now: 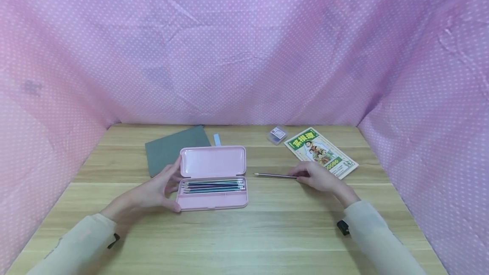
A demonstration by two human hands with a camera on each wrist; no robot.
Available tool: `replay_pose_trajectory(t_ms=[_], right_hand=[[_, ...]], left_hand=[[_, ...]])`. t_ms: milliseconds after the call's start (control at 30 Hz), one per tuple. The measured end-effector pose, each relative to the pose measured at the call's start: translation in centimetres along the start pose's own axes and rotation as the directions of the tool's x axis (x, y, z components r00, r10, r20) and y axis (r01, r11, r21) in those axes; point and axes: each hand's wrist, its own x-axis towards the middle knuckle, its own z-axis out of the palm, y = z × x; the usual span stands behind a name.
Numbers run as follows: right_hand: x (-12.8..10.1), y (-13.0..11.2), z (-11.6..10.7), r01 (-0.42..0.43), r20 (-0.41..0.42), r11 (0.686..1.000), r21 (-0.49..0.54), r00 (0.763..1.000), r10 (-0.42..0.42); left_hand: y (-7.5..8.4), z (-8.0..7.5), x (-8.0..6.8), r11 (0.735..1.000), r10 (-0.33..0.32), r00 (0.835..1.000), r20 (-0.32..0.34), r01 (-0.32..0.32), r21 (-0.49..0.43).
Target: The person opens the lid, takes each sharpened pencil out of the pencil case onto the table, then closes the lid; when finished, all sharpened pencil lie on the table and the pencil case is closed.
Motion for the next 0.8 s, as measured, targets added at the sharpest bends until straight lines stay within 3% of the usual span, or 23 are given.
replay_pose_trajectory(t_ms=[267, 800], right_hand=[[0.32, -0.37, 0.34, -0.012, -0.007, 0.999, -0.052, 1.0, 0.012], [0.46, -0.57, 0.59, -0.009, 0.005, 1.0, -0.002, 1.0, 0.009]], left_hand=[[0.1, -0.15, 0.0, 1.0, -0.018, 1.0, 0.002, 0.018, -0.002], [0.04, -0.21, -0.03, 1.0, -0.008, 1.0, 0.005, 0.008, -0.001]])
